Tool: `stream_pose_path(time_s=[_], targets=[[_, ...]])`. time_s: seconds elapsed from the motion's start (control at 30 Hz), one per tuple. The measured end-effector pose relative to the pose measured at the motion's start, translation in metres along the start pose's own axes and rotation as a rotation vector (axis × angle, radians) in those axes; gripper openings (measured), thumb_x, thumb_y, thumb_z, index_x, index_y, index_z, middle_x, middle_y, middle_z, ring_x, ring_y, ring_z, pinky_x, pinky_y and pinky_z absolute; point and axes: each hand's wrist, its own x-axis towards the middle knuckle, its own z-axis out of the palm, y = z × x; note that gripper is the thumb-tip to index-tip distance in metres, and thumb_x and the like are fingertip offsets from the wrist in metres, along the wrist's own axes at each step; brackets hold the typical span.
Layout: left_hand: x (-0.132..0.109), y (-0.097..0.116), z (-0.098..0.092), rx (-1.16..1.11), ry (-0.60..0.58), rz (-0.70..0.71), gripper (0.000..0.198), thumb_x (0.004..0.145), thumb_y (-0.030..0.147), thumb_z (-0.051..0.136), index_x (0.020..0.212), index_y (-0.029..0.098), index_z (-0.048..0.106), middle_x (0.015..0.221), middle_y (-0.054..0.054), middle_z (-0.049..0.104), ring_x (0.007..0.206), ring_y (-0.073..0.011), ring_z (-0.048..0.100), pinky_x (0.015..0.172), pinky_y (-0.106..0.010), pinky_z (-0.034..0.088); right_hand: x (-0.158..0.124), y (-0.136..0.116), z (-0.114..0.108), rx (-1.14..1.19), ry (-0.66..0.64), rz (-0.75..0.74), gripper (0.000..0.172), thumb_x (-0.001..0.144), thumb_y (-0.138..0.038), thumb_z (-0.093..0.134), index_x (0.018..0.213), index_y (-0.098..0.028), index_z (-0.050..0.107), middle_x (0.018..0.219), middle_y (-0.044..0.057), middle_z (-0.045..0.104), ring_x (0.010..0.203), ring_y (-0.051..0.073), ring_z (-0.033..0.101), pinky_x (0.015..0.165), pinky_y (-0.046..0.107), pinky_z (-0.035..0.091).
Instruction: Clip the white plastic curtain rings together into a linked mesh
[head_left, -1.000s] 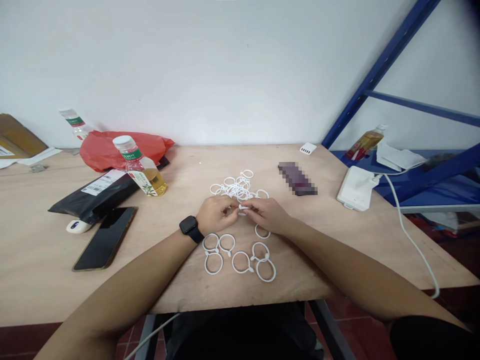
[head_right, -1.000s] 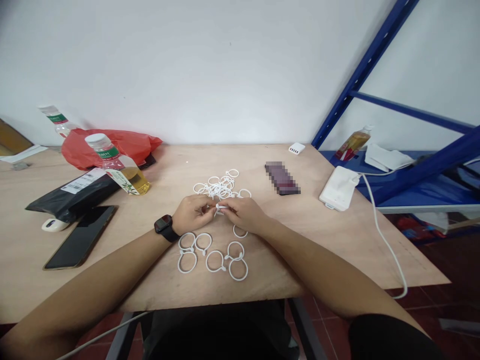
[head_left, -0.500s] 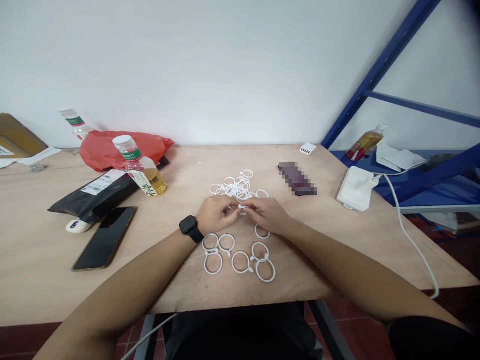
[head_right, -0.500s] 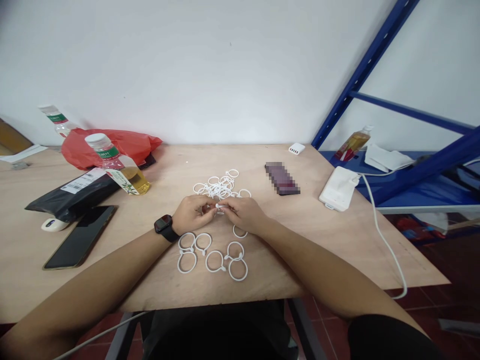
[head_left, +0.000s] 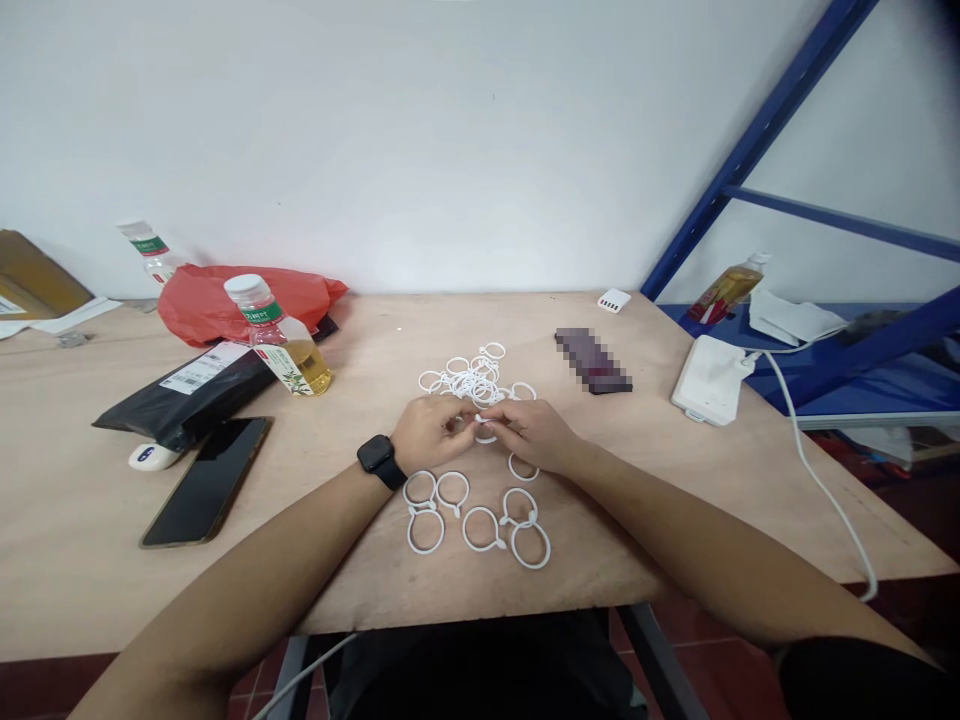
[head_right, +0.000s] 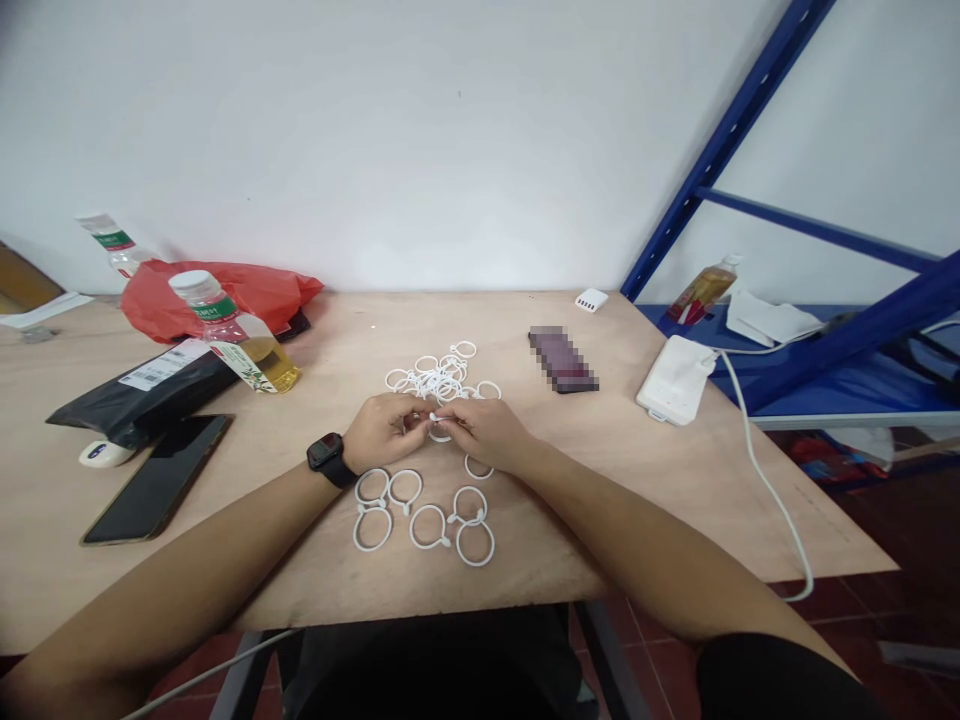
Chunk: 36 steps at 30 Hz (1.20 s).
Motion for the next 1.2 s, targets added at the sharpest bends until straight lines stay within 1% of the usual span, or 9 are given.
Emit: stream_pose_path(time_s=[0.13, 0.27, 0.43, 0.6, 0.83, 1.0, 1.13, 1.2], targets=[[0.0001, 0.0011, -0.0002, -0.015, -0.007, 0.014, 0.015, 0.080, 0.020, 0.055, 0.088, 0.018, 0.068, 0.070, -0.001, 0.067, 0.060, -0.0114, 0.058, 0.062, -0.023, 0.047, 0.0007, -0.0007, 0.0016, -0.014, 0.006, -0.009, 0.014, 0.092, -0.023, 0.056, 0.099, -0.022, 0.068, 0.089, 0.002, 0.076, 0.077, 0.016, 0.069, 0.070, 0.026, 0.048], [0.0002, 0.0015, -0.0009, -0.057, -0.017, 0.047, 0.018, 0.078, 0.017, 0.053, 0.089, 0.017, 0.066, 0.071, -0.001, 0.064, 0.062, -0.0119, 0.058, 0.063, -0.024, 0.047, 0.0012, -0.0024, 0.0020, -0.008, 0.001, -0.026, 0.012, 0.093, -0.023, 0.057, 0.096, -0.021, 0.068, 0.086, 0.002, 0.075, 0.076, 0.015, 0.069, 0.069, 0.025, 0.047], [0.0015, 0.0046, -0.0027, -0.121, -0.021, 0.055, 0.015, 0.076, 0.014, 0.051, 0.083, 0.017, 0.062, 0.070, 0.000, 0.061, 0.063, -0.0115, 0.055, 0.063, -0.024, 0.045, 0.0008, -0.0012, 0.0039, -0.008, -0.022, -0.053, 0.013, 0.093, -0.023, 0.057, 0.096, -0.022, 0.069, 0.085, 0.002, 0.075, 0.077, 0.016, 0.068, 0.070, 0.026, 0.047], [0.0023, 0.0060, -0.0032, -0.142, -0.013, 0.039, 0.014, 0.075, 0.012, 0.050, 0.081, 0.017, 0.062, 0.070, 0.000, 0.060, 0.065, -0.0116, 0.055, 0.063, -0.023, 0.044, 0.0011, 0.0011, 0.0076, -0.001, -0.015, -0.083, 0.012, 0.093, -0.024, 0.059, 0.097, -0.021, 0.069, 0.089, 0.002, 0.076, 0.080, 0.016, 0.069, 0.073, 0.027, 0.049], [0.0026, 0.0026, -0.0016, -0.165, -0.033, 0.041, 0.018, 0.075, 0.009, 0.048, 0.082, 0.016, 0.063, 0.074, -0.001, 0.062, 0.069, -0.0123, 0.056, 0.068, -0.025, 0.045, 0.0007, 0.0012, 0.0081, 0.006, 0.010, -0.093, 0.014, 0.094, -0.026, 0.056, 0.095, -0.021, 0.070, 0.089, 0.002, 0.076, 0.079, 0.015, 0.069, 0.073, 0.026, 0.049], [0.0026, 0.0003, -0.0028, -0.273, -0.001, 0.069, 0.022, 0.074, 0.005, 0.045, 0.078, 0.016, 0.063, 0.076, -0.002, 0.065, 0.071, -0.0118, 0.058, 0.071, -0.025, 0.047, 0.0005, -0.0011, 0.0057, -0.009, 0.033, -0.185, 0.017, 0.096, -0.026, 0.053, 0.093, -0.021, 0.069, 0.085, 0.003, 0.075, 0.076, 0.016, 0.068, 0.071, 0.027, 0.048], [0.0014, 0.0017, -0.0038, -0.293, 0.023, 0.047, 0.024, 0.075, 0.008, 0.052, 0.092, 0.016, 0.066, 0.088, -0.005, 0.068, 0.077, -0.0139, 0.060, 0.074, -0.027, 0.049, 0.0012, -0.0037, 0.0017, 0.021, 0.102, -0.112, 0.019, 0.097, -0.029, 0.052, 0.094, -0.021, 0.068, 0.083, 0.003, 0.075, 0.073, 0.015, 0.068, 0.067, 0.025, 0.048], [0.0012, 0.0028, -0.0036, -0.277, 0.035, 0.039, 0.021, 0.076, 0.011, 0.056, 0.094, 0.017, 0.066, 0.089, -0.005, 0.068, 0.074, -0.0135, 0.059, 0.072, -0.027, 0.049, 0.0017, -0.0047, 0.0001, 0.035, 0.102, -0.094, 0.019, 0.097, -0.030, 0.052, 0.094, -0.021, 0.068, 0.084, 0.003, 0.075, 0.072, 0.014, 0.067, 0.066, 0.025, 0.047]])
